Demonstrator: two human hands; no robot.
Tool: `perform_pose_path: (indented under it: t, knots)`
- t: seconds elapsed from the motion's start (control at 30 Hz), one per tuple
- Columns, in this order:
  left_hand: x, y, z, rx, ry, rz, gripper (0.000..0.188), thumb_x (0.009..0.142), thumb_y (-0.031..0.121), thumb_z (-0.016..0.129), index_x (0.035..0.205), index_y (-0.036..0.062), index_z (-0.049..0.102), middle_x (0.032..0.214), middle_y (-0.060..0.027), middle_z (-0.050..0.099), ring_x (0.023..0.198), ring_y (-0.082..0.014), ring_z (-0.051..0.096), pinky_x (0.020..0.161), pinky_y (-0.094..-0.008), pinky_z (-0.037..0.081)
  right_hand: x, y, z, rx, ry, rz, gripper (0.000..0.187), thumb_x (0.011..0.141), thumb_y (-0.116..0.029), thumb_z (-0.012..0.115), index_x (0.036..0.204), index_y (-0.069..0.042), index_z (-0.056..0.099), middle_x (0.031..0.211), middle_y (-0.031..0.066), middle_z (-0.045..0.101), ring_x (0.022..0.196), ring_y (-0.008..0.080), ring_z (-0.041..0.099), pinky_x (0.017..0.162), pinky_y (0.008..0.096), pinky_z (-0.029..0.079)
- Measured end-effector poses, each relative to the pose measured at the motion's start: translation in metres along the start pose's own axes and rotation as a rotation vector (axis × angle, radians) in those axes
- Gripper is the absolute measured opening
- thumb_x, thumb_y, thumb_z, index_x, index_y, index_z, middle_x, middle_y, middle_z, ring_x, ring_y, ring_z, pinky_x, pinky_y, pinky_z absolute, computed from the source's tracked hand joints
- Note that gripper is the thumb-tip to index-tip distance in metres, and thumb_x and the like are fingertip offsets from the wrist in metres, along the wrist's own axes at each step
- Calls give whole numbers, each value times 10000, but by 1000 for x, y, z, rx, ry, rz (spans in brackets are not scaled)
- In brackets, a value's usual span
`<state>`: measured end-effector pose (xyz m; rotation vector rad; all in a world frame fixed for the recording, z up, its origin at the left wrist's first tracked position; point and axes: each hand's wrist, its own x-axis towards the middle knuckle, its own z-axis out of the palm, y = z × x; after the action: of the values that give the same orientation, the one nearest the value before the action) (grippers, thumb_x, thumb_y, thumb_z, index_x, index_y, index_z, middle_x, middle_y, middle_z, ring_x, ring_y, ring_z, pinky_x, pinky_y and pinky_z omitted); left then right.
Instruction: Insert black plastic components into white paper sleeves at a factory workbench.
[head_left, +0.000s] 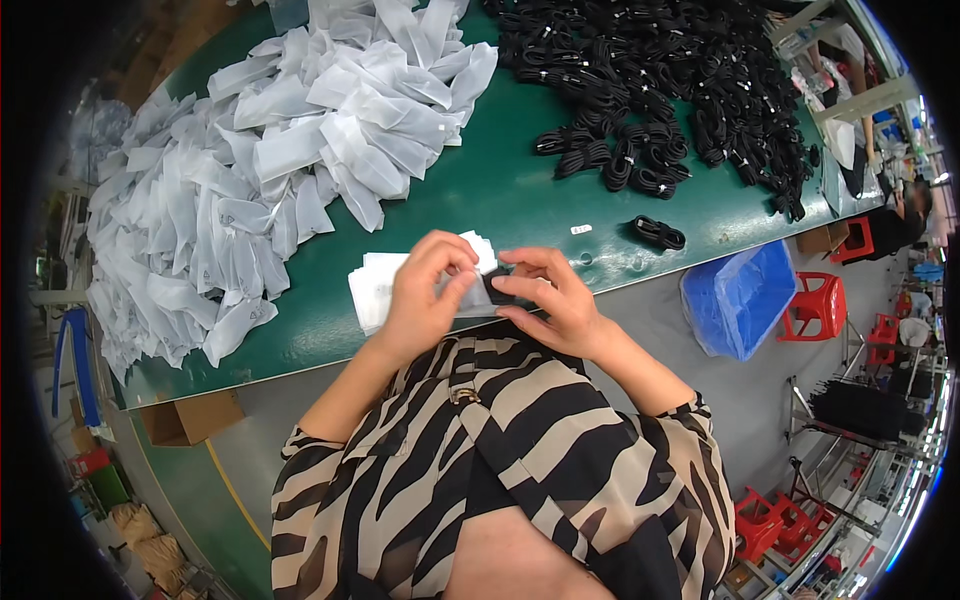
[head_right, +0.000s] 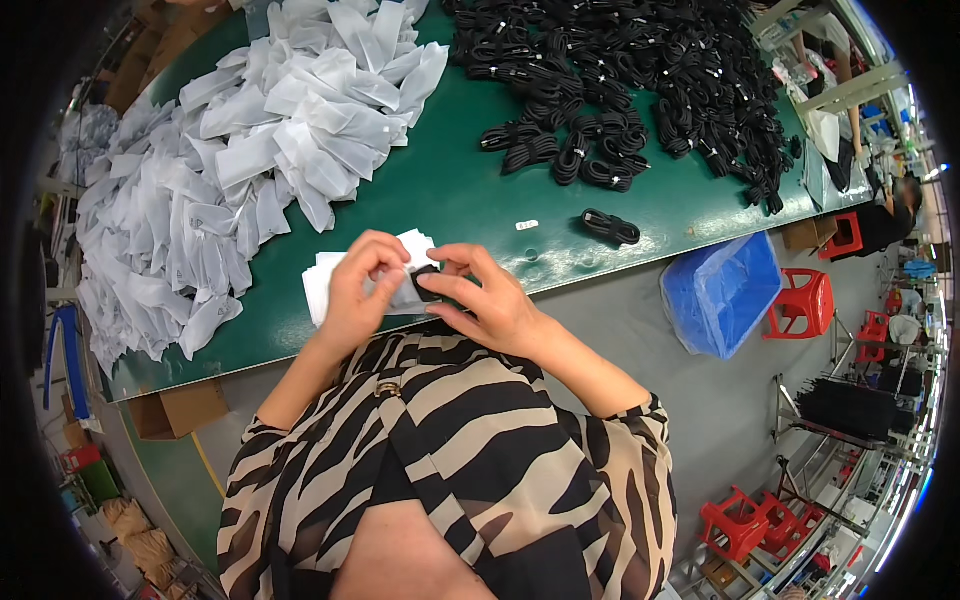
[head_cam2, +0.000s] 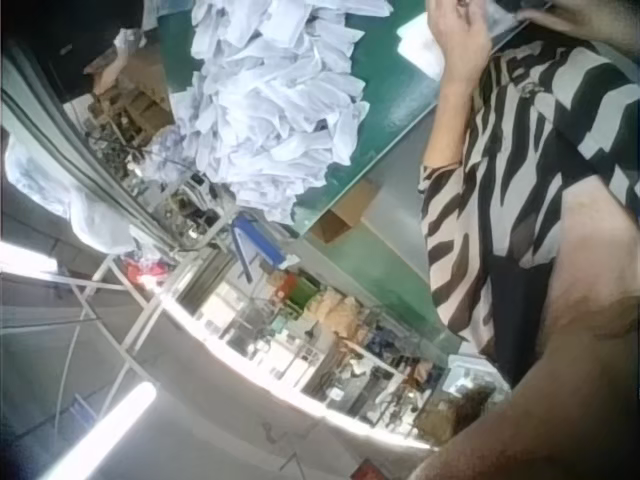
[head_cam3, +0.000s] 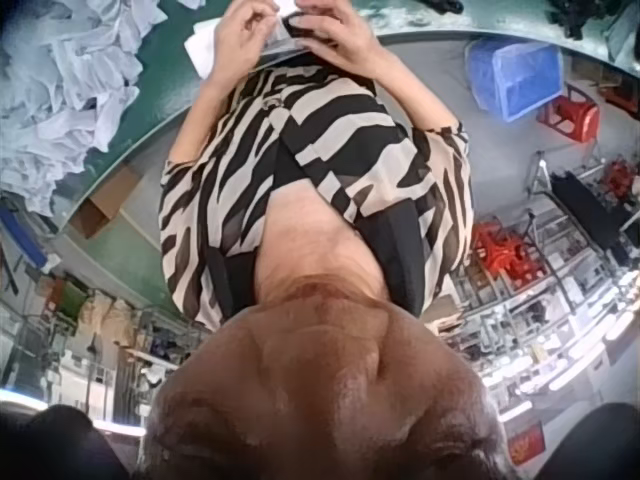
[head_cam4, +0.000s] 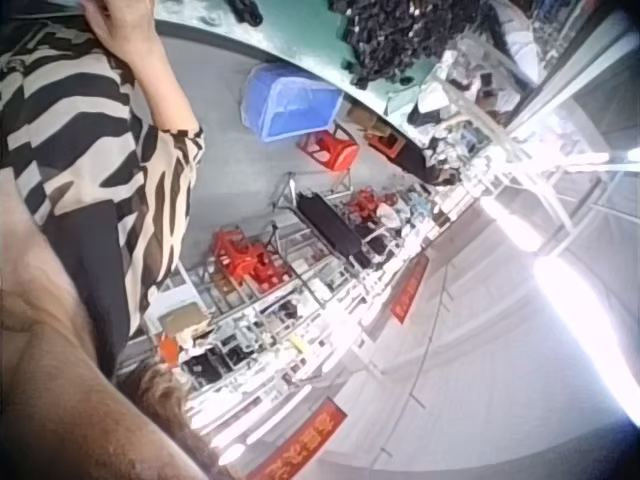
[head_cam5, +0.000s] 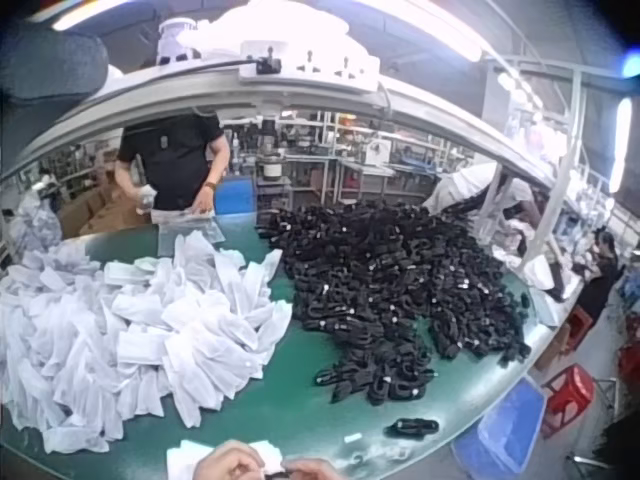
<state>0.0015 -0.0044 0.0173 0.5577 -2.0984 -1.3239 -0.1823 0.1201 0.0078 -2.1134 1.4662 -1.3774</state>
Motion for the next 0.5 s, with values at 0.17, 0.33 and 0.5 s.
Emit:
perform_pose_path:
  t: [0.17,0.33,0.5]
  knots:
    - [11,3,-12,-294,-66,-132,100,960,88,603,901,17,566,1082,-59,546,917,-108,478,838,-253,394,13,1,5,121,158,112,355,761,44,791,1087,6,657,1215,195,607,1003,273,659,830,351,570]
    - [17,5,-9,-336,-46,-118,113,965,101,602,903,14,564,1079,-55,542,883,-85,471,821,-243,387,24,6,9,74,199,17,345,757,10,802,1074,-21,669,1158,155,642,1000,289,661,768,345,579]
    - [21,5,-6,-395,-17,-77,77,954,74,605,931,3,585,1043,-58,581,892,-114,534,803,-259,440,27,1,11,182,146,71,271,746,-10,821,988,-17,702,1170,162,581,890,256,635,752,322,553]
